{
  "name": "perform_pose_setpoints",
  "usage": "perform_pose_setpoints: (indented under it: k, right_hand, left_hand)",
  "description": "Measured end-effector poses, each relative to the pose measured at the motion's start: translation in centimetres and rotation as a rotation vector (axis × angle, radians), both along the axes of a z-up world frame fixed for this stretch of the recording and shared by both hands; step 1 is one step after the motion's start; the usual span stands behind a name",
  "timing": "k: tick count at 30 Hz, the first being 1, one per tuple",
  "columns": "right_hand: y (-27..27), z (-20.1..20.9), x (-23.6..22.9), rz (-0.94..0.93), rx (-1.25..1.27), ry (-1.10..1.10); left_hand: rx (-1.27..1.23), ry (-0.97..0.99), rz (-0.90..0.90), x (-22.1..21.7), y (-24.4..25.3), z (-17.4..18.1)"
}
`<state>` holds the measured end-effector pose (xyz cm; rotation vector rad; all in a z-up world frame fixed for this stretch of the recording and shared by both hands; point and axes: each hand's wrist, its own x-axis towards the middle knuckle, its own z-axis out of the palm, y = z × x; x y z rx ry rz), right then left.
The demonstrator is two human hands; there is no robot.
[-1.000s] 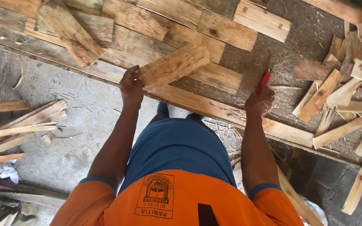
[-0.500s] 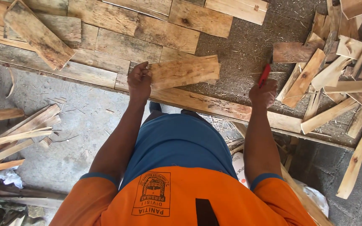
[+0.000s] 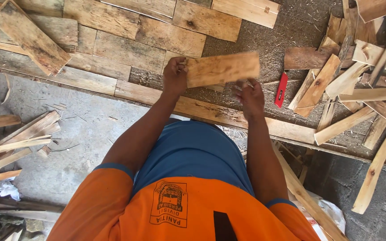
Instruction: Arranging and trimming wooden slats to create a pattern on a floor-level surface.
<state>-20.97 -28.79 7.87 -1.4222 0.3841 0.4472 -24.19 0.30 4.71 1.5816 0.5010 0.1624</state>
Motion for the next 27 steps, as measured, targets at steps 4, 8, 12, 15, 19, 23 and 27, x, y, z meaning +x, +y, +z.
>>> perform_pose_setpoints:
  k: [4,8,12,15,19,23,27]
  right_hand:
    - [3.0,1.5,0.0,0.025,0.142,0.008]
    - [4.8,0.6,0.1,0.081,0.079,-0.105]
    - [5.2,2.2,1.2,0.113,0.100,-0.353]
    - [4.6,5.4,2.4,0.357,0.073,-0.274]
    - [3.7,6.5,3.0,0.611,-0.013,-0.263]
    - [3.6,6.3,3.2,0.712,-0.253,-0.249]
    - [3.7,5.2,3.0,0.348,-0.539,-0.443]
  left_hand:
    - [-0.247,0.272,0.062,0.4,-2.7,3.9]
    - [-0.524,0.217,-0.025,-0.9,-4.9,1.4]
    - [-0.453,0.174,-0.342,-1.7,-4.4,-0.5]
    - [-0.491,0.126,-0.302,-0.5,-2.9,3.0]
    - [-0.626,0.071,-0.157,0.7,-1.4,4.6]
    - [-0.740,0.182,0.017,0.6,-0.9,2.3]
    - [-0.850,0.168,0.286,0.9,-0.4,1.4]
